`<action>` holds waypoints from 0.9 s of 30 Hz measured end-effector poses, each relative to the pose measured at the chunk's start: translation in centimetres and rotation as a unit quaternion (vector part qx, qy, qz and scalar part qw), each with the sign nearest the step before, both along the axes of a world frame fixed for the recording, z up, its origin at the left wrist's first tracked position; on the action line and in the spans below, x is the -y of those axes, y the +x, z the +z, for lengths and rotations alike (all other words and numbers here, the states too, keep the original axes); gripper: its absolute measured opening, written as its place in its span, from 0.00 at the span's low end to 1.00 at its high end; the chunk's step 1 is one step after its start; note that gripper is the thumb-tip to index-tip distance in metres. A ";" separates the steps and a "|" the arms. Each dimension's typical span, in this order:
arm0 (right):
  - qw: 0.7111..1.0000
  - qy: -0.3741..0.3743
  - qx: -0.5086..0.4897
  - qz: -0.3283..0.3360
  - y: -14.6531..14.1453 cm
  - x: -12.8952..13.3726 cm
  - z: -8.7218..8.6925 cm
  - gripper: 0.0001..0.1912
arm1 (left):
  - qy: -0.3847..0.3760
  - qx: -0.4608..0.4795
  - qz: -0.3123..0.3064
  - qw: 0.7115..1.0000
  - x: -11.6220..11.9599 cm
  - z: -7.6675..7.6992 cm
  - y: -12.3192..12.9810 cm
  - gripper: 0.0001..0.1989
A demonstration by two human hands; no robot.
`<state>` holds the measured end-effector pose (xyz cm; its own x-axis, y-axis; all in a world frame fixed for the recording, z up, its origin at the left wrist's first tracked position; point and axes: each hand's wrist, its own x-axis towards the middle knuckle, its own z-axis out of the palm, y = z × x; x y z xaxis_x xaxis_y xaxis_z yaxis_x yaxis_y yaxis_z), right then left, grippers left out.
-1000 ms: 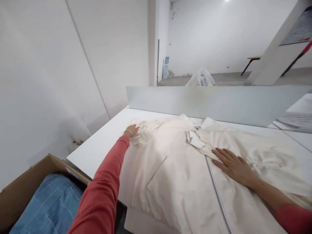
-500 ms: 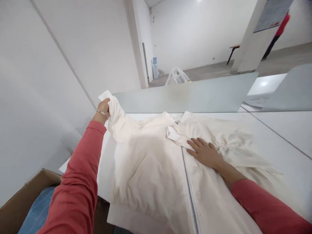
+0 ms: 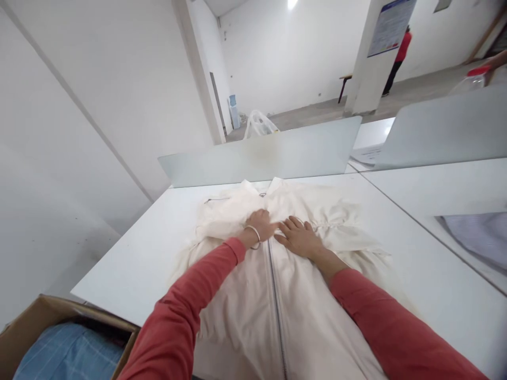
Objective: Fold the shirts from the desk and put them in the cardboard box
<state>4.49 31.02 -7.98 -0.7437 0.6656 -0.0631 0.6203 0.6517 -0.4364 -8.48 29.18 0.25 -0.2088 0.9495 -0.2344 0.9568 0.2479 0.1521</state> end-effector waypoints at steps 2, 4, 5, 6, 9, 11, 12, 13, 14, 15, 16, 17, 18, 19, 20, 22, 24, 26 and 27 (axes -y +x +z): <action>1.000 0.005 0.001 0.007 0.1 0.0 0.2 0.28 | -0.011 -0.001 -0.042 0.999 0.9 -1.1 0.5 0.28; 1.000 0.003 0.002 0.009 0.1 0.0 0.4 0.28 | -0.024 0.012 -0.106 0.994 1.2 -0.2 -0.3 0.27; 1.000 0.000 0.001 0.007 0.2 0.0 0.4 0.28 | -0.026 0.018 -0.140 0.990 1.2 0.9 -1.2 0.24; 1.000 -0.003 0.001 0.005 0.2 0.0 0.4 0.27 | -0.026 0.016 -0.172 0.985 1.2 2.2 -2.3 0.22; 1.000 -0.013 0.000 0.000 0.2 0.0 0.6 0.26 | -0.018 -0.062 -0.189 0.980 1.5 5.5 -6.4 0.20; 1.000 -0.014 -0.001 0.002 0.2 0.1 0.5 0.26 | -0.044 -0.133 -0.125 0.982 2.2 5.9 -9.0 0.23; 1.000 -0.012 -0.002 0.002 0.1 0.1 0.4 0.26 | -0.073 -0.154 -0.085 0.982 2.7 5.5 -10.1 0.24; 1.000 -0.010 -0.003 0.003 0.0 0.1 0.3 0.25 | -0.103 -0.163 -0.049 0.980 3.3 4.8 -11.0 0.26; 1.000 -0.008 -0.004 0.002 0.0 0.1 0.1 0.26 | -0.130 -0.163 -0.021 0.978 3.9 3.8 -11.8 0.27; 1.000 -0.007 -0.008 0.001 0.0 0.1 0.0 0.26 | -0.148 -0.156 -0.002 0.977 4.5 2.8 -12.3 0.28; 1.000 -0.006 -0.013 0.000 0.1 -0.1 -0.1 0.26 | -0.155 -0.149 0.008 0.977 5.0 1.8 -12.7 0.29; 1.000 -0.009 -0.021 0.002 0.2 -0.3 0.0 0.25 | -0.153 -0.145 0.011 0.978 5.4 1.0 -12.9 0.30; 0.999 -0.020 -0.029 0.009 0.5 -0.6 0.3 0.24 | -0.146 -0.143 0.010 0.979 5.6 0.4 -13.0 0.31; 0.998 -0.040 -0.034 0.022 0.8 -1.0 0.9 0.24 | -0.140 -0.142 0.010 0.980 5.8 0.0 -13.1 0.31; 0.996 -0.070 -0.035 0.034 1.2 -1.4 1.6 0.23 | -0.137 -0.140 0.010 0.981 5.8 -0.2 -13.2 0.31; 0.992 -0.124 -0.018 0.023 1.8 -2.1 3.6 0.22 | -0.129 -0.136 0.008 0.982 5.8 -0.2 -13.2 0.31; 0.994 -0.107 -0.011 -0.033 1.7 -2.4 5.6 0.24 | -0.121 -0.132 0.006 0.984 5.7 0.0 -13.2 0.31; 0.996 -0.027 -0.029 -0.078 0.8 -2.0 6.6 0.26 | -0.115 -0.131 0.004 0.985 5.7 0.1 -13.1 0.31; 0.996 0.008 -0.036 -0.077 0.1 -1.6 6.5 0.27 | -0.114 -0.131 0.006 0.985 5.7 0.2 -13.1 0.31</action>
